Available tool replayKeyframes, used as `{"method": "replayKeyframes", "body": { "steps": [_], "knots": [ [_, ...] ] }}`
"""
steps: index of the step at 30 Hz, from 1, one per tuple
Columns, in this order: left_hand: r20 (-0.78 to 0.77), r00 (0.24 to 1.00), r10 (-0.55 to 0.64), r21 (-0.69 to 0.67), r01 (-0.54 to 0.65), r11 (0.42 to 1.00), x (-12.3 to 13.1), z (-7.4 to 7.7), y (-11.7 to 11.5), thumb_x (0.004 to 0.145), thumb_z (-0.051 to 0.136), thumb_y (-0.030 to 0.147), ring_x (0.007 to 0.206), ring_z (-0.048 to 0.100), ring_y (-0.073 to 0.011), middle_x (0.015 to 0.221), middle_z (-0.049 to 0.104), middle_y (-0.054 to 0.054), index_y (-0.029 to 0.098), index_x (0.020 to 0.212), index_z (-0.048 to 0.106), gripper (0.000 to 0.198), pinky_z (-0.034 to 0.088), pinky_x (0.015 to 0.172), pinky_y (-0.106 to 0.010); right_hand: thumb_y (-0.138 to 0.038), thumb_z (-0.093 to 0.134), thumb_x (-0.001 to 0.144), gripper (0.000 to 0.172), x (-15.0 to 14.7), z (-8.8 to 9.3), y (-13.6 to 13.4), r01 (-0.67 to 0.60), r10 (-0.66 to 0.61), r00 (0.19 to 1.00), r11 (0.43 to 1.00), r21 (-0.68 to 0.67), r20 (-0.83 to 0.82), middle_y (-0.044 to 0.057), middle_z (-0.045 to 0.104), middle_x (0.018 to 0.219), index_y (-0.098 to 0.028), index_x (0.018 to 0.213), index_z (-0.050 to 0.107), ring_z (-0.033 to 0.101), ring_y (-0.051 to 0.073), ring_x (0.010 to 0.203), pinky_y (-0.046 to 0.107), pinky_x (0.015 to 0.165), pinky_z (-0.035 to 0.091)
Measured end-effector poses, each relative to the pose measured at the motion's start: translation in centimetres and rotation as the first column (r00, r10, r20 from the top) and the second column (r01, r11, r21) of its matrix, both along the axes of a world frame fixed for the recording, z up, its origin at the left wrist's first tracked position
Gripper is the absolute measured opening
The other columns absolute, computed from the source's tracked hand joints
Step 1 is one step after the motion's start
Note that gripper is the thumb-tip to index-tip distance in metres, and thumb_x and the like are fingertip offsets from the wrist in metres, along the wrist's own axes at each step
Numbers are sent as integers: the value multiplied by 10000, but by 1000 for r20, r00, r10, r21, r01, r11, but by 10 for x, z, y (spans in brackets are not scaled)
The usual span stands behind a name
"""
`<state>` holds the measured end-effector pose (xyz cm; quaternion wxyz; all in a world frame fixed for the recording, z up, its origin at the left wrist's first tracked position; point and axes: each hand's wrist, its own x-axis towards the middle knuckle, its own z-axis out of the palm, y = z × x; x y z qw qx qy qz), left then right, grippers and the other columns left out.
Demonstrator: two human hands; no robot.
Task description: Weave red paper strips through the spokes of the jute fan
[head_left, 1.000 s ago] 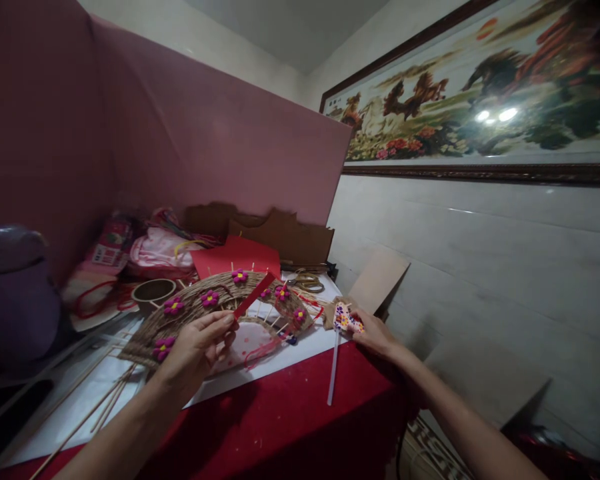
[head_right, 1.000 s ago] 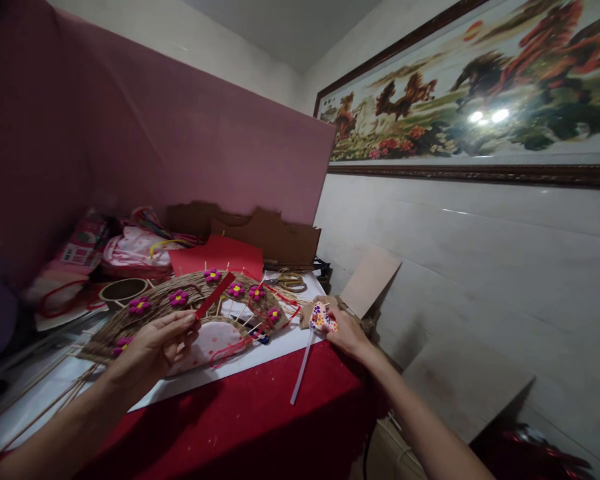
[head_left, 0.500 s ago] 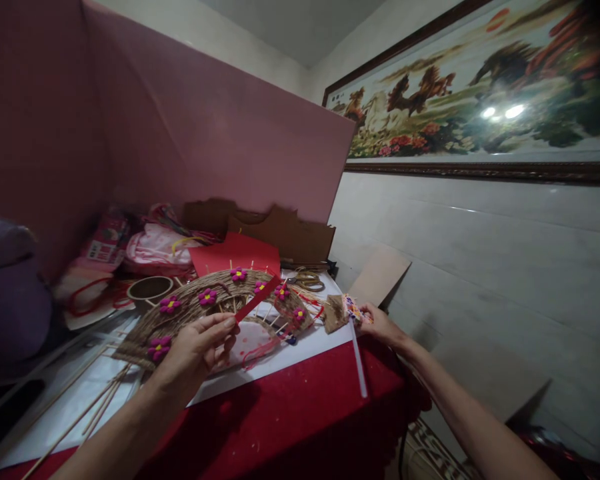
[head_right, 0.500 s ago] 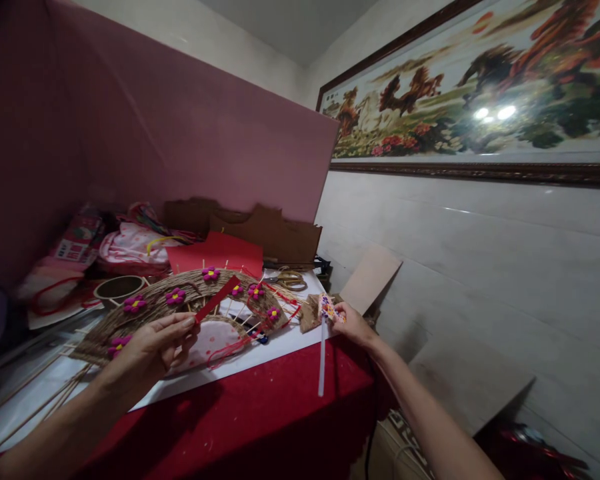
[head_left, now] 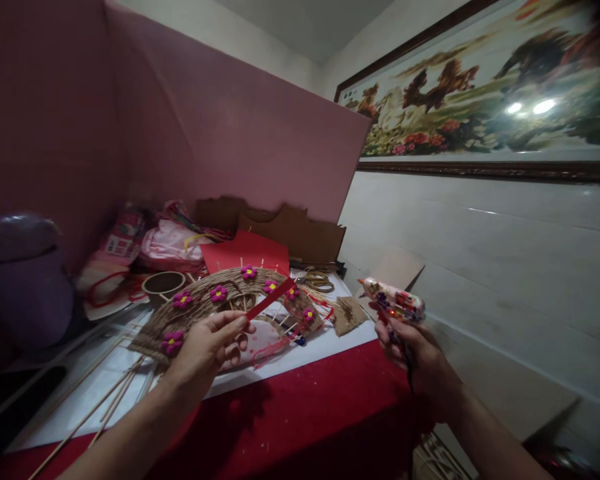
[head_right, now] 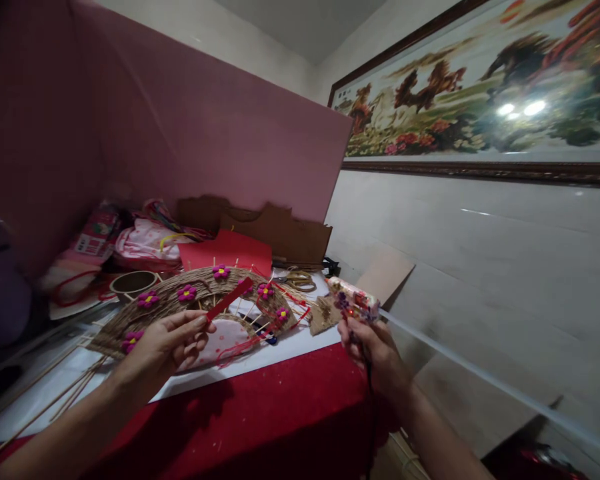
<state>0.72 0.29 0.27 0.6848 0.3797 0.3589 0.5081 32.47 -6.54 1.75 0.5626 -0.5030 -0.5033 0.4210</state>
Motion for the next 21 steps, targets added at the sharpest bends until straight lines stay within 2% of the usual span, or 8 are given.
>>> {"method": "replayKeyframes", "body": {
  "steps": [5,10,15,21],
  "knots": [
    [7,1000,-31,87,30,996,2,0,-3,604,785,293,466,528,-71,681,663,-50,112,765,622,293,387,370,-157,-487,556,825,385,-48,1,-19,-243,246,968,968,-60,54,-30,416,541,-136,667,556,340,36,414,170,377,243],
    [14,1000,-19,88,18,996,4,-1,-4,568,804,290,434,523,-74,648,662,-46,113,748,621,312,397,373,-174,-550,490,841,461,-88,8,-14,-409,424,904,895,-181,57,-25,444,556,-126,673,559,331,23,374,150,331,250],
    [22,999,-45,139,42,989,5,0,-5,600,782,284,419,516,-78,648,665,-55,110,752,637,273,387,359,-188,-590,489,819,508,-108,10,-1,-440,463,886,860,-260,31,-22,461,523,-127,625,564,356,32,354,145,302,264],
    [41,996,-77,159,70,985,5,-1,-6,635,759,276,403,508,-77,661,670,-60,111,749,653,227,374,346,-195,-624,485,799,536,-113,7,6,-429,447,894,851,-304,-11,-22,485,515,-130,606,560,340,22,308,151,287,231]
  ]
}}
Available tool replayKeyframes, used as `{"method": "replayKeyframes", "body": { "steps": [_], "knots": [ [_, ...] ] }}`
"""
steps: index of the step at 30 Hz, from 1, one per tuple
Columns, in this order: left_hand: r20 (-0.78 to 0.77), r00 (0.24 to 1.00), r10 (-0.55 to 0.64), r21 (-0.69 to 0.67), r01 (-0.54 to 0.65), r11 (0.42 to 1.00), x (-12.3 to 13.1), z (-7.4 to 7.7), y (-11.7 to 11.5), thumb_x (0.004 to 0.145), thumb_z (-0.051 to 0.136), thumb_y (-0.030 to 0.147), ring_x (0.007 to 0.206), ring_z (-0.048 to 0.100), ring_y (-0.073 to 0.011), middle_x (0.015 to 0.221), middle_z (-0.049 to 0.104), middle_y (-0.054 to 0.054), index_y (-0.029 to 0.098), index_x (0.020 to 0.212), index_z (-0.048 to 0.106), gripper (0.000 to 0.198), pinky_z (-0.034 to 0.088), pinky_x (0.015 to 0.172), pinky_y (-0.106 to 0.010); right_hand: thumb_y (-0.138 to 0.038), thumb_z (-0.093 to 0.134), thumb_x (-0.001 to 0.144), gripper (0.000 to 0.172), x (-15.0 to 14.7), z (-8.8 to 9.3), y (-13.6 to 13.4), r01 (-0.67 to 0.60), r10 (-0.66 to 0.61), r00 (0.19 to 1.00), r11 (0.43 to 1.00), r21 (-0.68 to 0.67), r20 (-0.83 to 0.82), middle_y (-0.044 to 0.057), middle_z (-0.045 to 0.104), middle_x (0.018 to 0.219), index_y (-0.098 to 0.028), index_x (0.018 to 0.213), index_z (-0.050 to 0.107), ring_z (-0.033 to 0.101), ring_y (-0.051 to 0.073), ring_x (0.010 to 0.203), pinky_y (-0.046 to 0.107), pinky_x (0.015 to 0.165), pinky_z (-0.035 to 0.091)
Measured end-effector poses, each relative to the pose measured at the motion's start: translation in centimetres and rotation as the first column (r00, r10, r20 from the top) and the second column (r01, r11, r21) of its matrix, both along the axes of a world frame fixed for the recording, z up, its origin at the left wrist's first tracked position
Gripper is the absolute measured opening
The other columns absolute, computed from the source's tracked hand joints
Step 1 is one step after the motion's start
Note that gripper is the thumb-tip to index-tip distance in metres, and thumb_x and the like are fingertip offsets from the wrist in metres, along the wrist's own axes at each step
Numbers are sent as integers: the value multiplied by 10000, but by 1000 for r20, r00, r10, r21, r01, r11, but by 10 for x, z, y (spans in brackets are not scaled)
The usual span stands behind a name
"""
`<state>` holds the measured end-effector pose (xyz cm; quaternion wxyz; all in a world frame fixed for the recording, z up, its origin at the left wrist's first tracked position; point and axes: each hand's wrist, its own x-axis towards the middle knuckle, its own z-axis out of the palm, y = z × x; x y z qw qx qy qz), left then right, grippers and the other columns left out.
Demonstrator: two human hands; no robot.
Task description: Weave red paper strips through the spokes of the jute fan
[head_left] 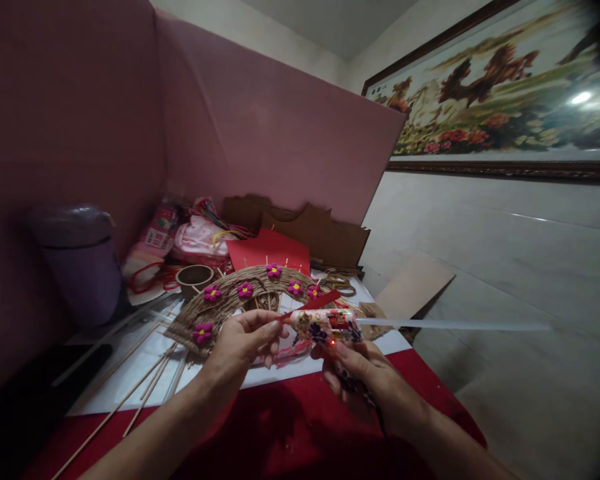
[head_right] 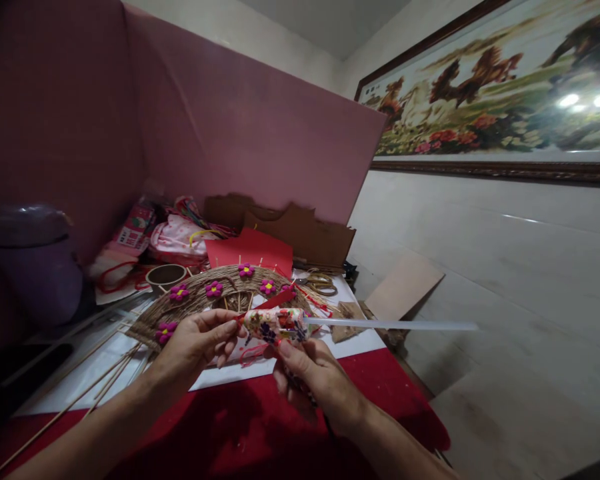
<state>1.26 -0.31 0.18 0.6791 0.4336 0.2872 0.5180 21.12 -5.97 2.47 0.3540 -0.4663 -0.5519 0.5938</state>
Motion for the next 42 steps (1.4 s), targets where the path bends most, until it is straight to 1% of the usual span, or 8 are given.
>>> {"method": "replayKeyframes", "body": {
  "steps": [11,16,21,23,29,34,38,42],
  "knots": [
    [-17,1000,-1,-5,1,1000,0,0,-1,630,761,278,398,504,-82,631,659,-47,113,766,671,232,370,337,-194,-608,469,819,540,1,-3,2,-13,12,1000,999,38,25,-29,466,472,-124,599,565,335,24,298,159,288,208],
    [-38,999,-5,17,6,1000,-1,0,-2,652,743,282,395,494,-79,665,670,-59,127,780,687,209,357,343,-201,-598,465,828,532,1,-2,1,-17,15,999,999,45,30,-35,456,460,-125,606,563,320,21,290,158,283,199],
    [-66,998,-7,35,10,999,-2,1,-2,649,745,293,386,468,-71,641,669,-52,134,782,701,212,341,357,-201,-581,466,838,518,1,-4,1,-5,3,999,998,58,38,-31,458,461,-126,611,568,331,26,302,158,286,206],
    [-74,997,-7,40,10,999,-3,1,-2,654,742,286,388,457,-66,641,670,-51,138,782,705,199,336,365,-200,-578,473,836,505,2,-5,1,0,-2,999,998,64,40,-28,467,472,-124,645,583,338,29,308,160,287,210],
    [-73,997,-6,58,11,998,-3,1,-2,666,732,286,400,455,-68,656,667,-52,144,771,710,178,326,374,-203,-570,501,823,462,2,-5,-1,30,-31,1000,998,61,5,-31,495,507,-122,840,611,325,32,301,168,283,196],
    [-79,997,0,56,5,998,-3,1,-3,654,743,301,402,458,-67,661,672,-54,140,778,710,205,335,385,-205,-574,504,819,462,2,-6,-2,43,-43,999,998,54,-1,-32,497,500,-125,825,611,315,31,296,172,285,179],
    [-69,998,-2,57,6,998,-3,2,-3,646,749,303,405,458,-69,655,670,-54,137,770,707,211,323,380,-202,-571,504,821,456,2,-6,-3,74,-76,997,995,71,24,-33,497,495,-128,822,612,331,35,306,173,294,194],
    [-67,998,-12,66,17,998,-4,2,-2,652,743,304,406,458,-70,657,670,-54,142,767,708,201,327,381,-202,-597,501,809,478,2,-5,-3,51,-52,999,997,55,16,-39,483,485,-130,798,604,319,31,297,171,288,189]
  ]
}}
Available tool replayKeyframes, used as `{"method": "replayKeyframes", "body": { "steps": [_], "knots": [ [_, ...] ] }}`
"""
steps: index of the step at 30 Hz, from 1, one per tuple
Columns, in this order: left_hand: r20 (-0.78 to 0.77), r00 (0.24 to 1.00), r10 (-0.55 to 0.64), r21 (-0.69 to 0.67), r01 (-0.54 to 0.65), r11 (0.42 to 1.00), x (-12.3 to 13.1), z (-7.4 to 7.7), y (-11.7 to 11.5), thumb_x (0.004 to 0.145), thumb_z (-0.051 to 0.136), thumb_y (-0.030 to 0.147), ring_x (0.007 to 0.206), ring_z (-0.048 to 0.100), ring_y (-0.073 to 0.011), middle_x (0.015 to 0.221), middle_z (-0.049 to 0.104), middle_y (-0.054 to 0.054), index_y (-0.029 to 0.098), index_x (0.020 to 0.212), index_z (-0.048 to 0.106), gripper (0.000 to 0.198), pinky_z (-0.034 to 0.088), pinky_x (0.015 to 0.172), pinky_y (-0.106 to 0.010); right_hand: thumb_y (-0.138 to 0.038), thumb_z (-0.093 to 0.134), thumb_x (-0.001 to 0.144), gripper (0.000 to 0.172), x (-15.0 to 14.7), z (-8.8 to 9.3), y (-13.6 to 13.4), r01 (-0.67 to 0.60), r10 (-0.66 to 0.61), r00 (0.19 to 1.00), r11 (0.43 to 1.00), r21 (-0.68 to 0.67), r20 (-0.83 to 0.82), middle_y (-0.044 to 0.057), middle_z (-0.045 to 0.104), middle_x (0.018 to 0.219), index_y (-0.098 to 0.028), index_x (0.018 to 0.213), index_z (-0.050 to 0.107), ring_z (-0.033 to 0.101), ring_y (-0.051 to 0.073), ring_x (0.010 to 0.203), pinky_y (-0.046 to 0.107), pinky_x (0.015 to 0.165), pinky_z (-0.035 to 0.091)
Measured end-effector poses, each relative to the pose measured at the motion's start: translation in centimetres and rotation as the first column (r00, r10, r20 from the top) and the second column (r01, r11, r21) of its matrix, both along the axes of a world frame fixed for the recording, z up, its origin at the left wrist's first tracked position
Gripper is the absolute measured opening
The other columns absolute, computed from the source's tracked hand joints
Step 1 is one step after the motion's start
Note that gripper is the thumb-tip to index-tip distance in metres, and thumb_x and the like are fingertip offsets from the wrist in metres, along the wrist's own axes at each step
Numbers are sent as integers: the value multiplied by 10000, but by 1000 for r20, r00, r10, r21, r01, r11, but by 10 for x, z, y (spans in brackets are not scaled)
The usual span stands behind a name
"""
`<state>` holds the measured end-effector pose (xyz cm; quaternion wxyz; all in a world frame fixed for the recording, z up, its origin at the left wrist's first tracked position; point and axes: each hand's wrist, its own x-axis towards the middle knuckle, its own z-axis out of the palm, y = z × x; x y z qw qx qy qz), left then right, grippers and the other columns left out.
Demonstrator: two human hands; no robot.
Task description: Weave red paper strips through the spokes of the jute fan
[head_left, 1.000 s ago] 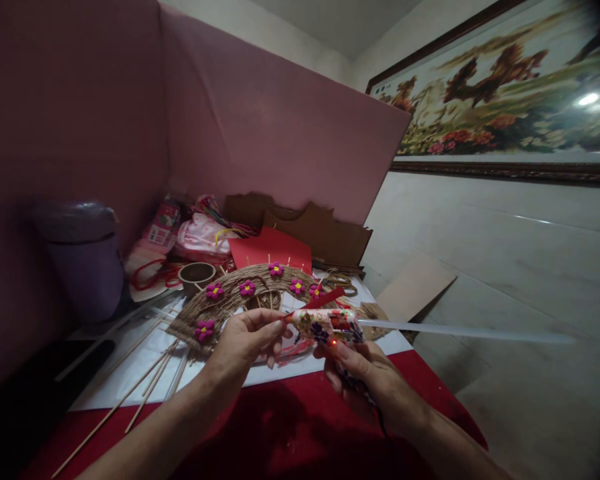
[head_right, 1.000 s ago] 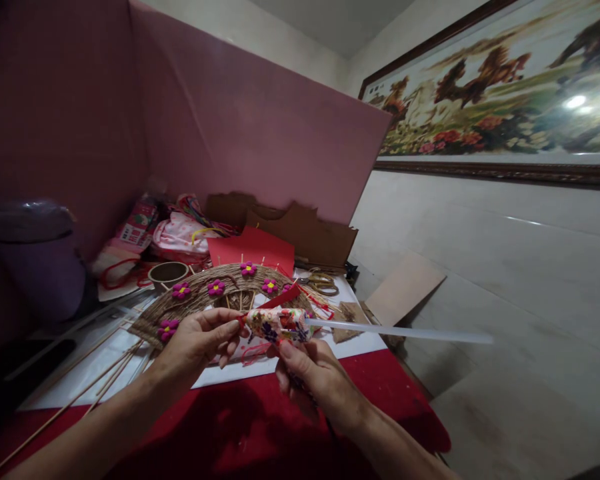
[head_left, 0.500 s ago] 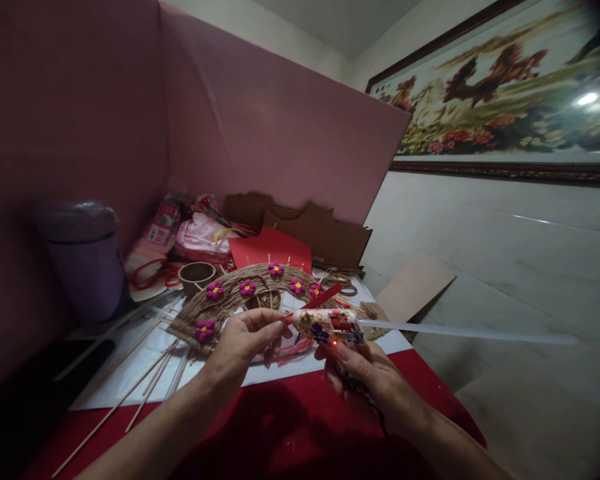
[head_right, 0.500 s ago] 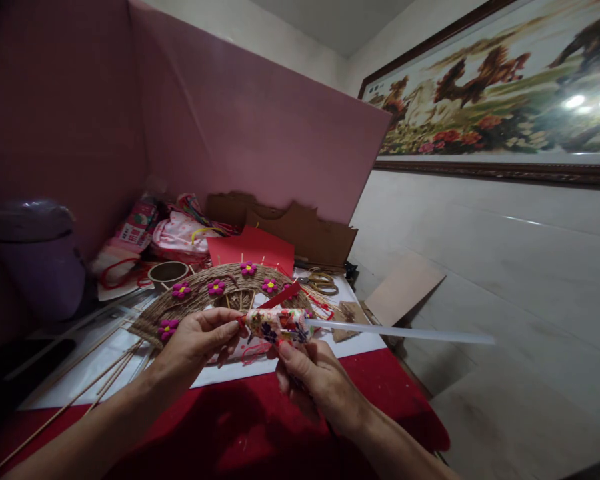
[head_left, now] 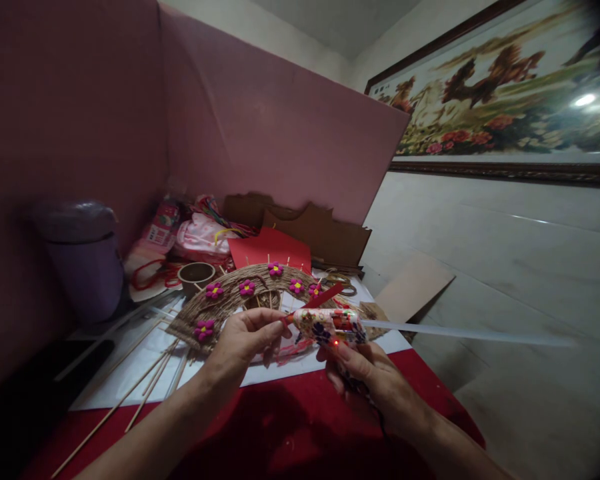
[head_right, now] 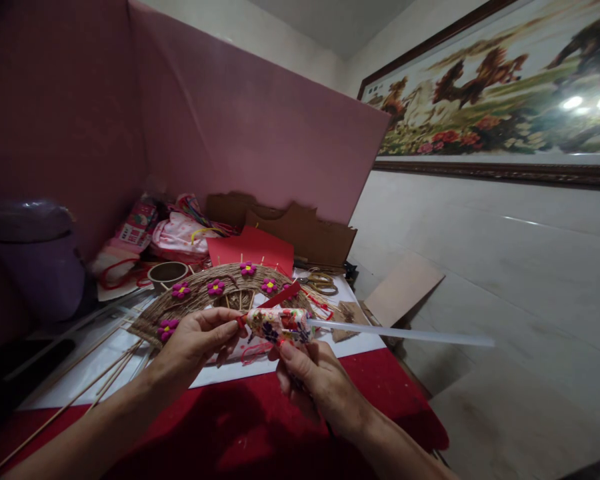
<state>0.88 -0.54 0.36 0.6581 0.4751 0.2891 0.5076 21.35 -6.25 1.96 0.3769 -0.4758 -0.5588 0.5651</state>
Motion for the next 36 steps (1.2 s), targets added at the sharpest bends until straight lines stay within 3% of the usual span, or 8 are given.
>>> {"method": "replayKeyframes", "body": {
  "steps": [18,25,36],
  "knots": [
    [-10,1000,3,0,-3,1000,1,2,-2,663,734,294,406,456,-67,659,667,-48,147,766,709,181,324,385,-206,-569,524,809,426,-5,6,-3,-19,19,998,1000,18,-52,-38,498,555,-146,790,562,307,13,312,142,278,212],
    [5,1000,-18,14,18,1000,0,-1,-1,668,732,317,400,460,-62,665,673,-44,138,776,697,212,328,378,-199,-570,479,837,468,-4,5,-4,-46,47,999,998,40,-19,-58,409,439,-144,647,519,293,21,292,154,280,178],
    [20,999,-29,26,28,999,0,-1,0,655,744,311,396,459,-58,648,671,-39,137,778,703,217,323,369,-191,-600,457,831,490,-6,7,-3,-53,53,999,998,44,8,-74,350,377,-158,621,498,269,34,284,165,282,157]
  ]
}}
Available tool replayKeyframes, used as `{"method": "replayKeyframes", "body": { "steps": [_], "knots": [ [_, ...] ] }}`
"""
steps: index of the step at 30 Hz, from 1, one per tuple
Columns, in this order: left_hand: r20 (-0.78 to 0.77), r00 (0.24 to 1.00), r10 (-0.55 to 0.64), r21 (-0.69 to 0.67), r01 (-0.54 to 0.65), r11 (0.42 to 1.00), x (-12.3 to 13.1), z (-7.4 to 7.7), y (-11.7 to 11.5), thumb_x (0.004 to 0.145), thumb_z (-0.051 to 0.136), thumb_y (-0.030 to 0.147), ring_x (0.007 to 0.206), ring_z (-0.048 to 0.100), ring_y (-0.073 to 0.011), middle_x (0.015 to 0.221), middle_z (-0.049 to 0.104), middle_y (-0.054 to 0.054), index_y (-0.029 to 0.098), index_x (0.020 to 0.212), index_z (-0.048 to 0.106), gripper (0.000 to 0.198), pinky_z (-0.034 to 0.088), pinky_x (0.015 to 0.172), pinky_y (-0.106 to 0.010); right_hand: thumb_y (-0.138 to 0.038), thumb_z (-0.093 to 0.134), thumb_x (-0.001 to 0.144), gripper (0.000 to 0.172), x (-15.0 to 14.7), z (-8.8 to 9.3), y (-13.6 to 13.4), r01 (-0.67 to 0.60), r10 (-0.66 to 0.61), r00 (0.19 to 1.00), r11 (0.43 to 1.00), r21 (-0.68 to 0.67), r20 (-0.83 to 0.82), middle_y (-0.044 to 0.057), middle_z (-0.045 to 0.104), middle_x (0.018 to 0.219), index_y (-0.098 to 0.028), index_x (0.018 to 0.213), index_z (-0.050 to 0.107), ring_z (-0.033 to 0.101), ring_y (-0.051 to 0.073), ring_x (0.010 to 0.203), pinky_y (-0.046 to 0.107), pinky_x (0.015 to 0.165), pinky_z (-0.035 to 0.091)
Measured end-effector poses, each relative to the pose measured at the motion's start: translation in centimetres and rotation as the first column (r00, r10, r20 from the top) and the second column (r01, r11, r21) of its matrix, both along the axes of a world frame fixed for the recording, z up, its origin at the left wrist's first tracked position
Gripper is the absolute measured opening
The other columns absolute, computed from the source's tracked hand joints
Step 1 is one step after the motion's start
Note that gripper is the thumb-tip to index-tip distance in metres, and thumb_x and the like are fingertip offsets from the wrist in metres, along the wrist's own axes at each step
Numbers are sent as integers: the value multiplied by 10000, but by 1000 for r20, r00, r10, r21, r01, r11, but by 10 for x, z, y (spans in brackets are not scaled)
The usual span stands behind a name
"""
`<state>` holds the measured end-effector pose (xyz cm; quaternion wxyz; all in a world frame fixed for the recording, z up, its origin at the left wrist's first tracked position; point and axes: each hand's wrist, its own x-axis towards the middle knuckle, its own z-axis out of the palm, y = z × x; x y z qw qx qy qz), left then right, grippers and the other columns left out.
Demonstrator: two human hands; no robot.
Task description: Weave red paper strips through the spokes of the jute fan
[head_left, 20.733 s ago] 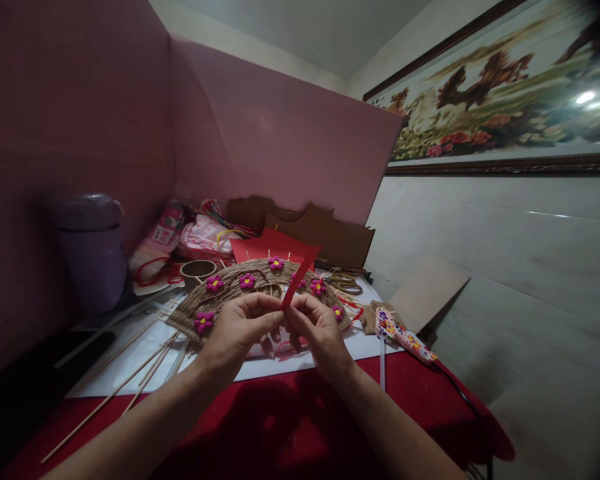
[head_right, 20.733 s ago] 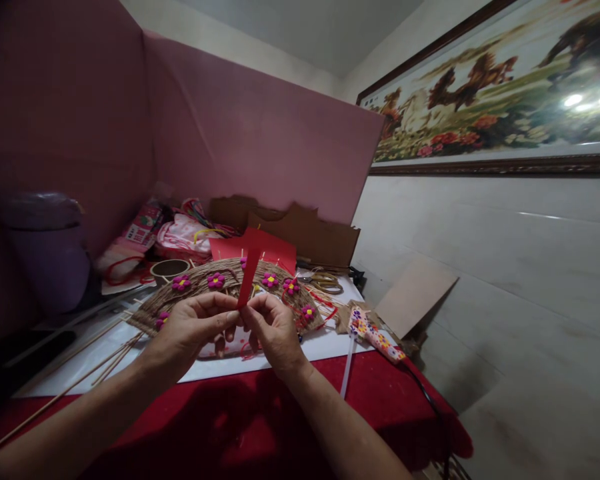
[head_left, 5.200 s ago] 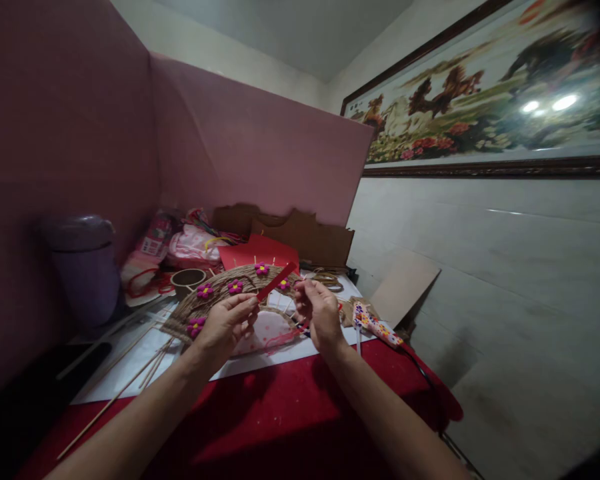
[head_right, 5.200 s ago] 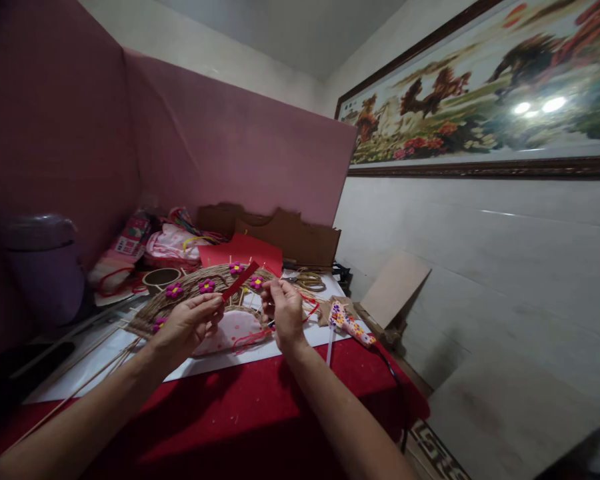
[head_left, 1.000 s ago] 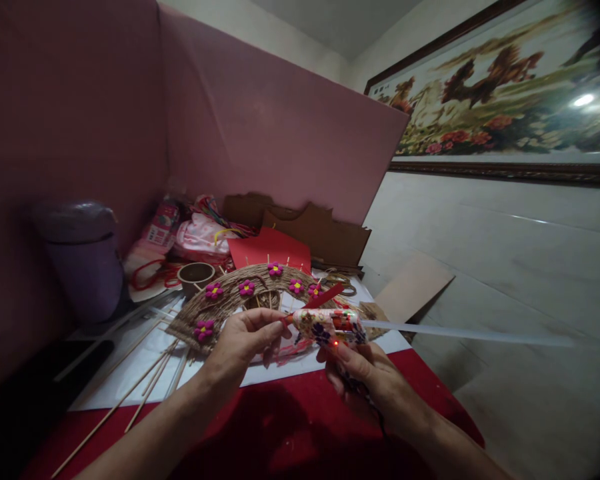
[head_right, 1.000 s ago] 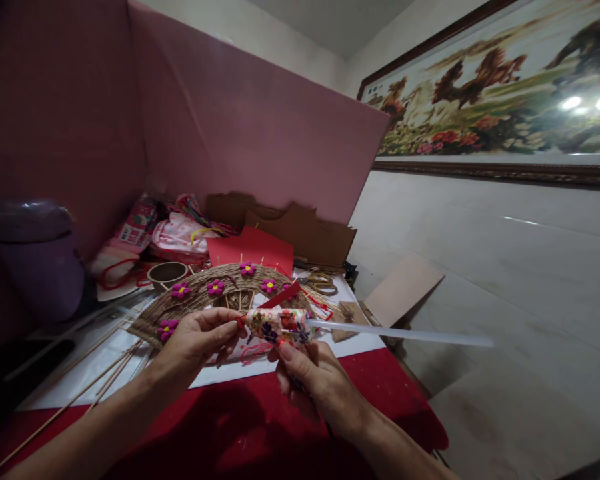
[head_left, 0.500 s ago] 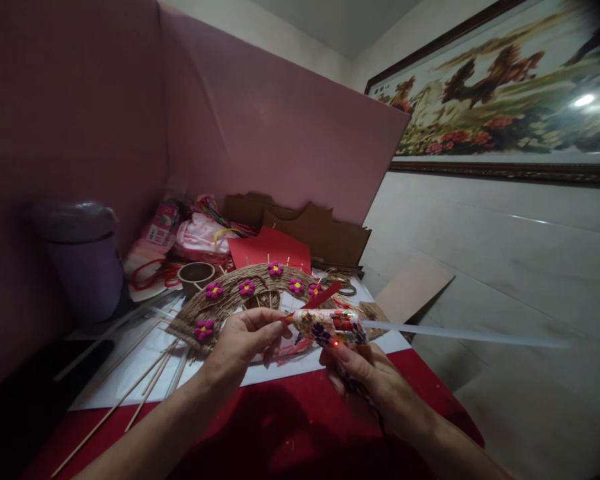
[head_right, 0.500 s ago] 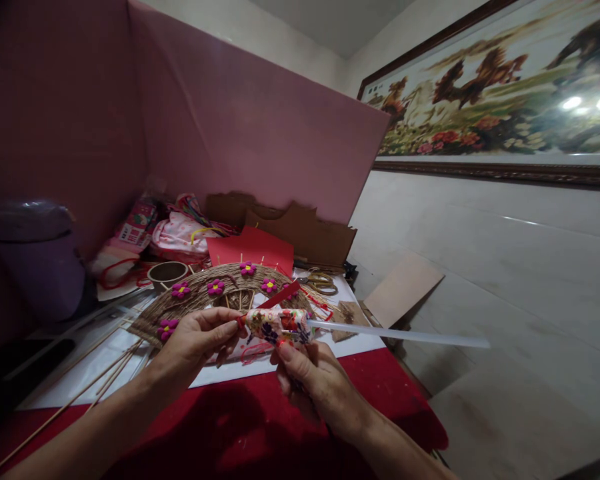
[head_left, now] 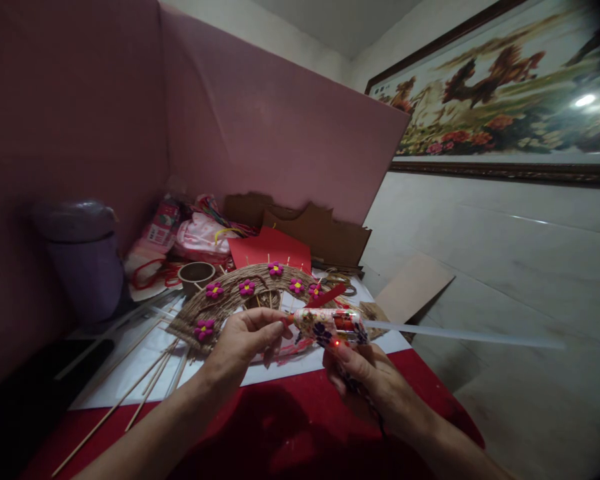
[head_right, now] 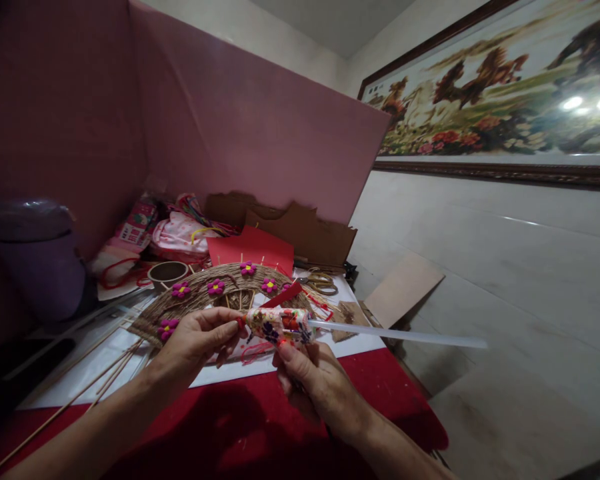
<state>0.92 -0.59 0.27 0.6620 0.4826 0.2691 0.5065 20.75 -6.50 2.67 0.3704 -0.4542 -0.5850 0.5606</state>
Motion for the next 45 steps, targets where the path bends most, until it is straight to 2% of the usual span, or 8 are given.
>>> {"method": "replayKeyframes", "body": {
  "steps": [29,45],
  "knots": [
    [-1,999,34,-36,-34,999,-1,-1,1,641,752,331,418,473,-68,641,665,-35,133,768,676,246,339,385,-199,-572,438,858,476,3,-1,-7,-11,10,999,1000,17,51,-81,327,372,-161,621,484,262,33,302,168,302,151],
    [11,1000,26,-37,-25,999,0,1,1,638,753,317,378,456,-61,634,670,-38,127,774,681,244,300,364,-202,-570,447,857,476,1,-1,-6,1,-2,999,1000,21,33,-76,346,370,-161,618,486,276,31,292,163,291,163]
  ]
}}
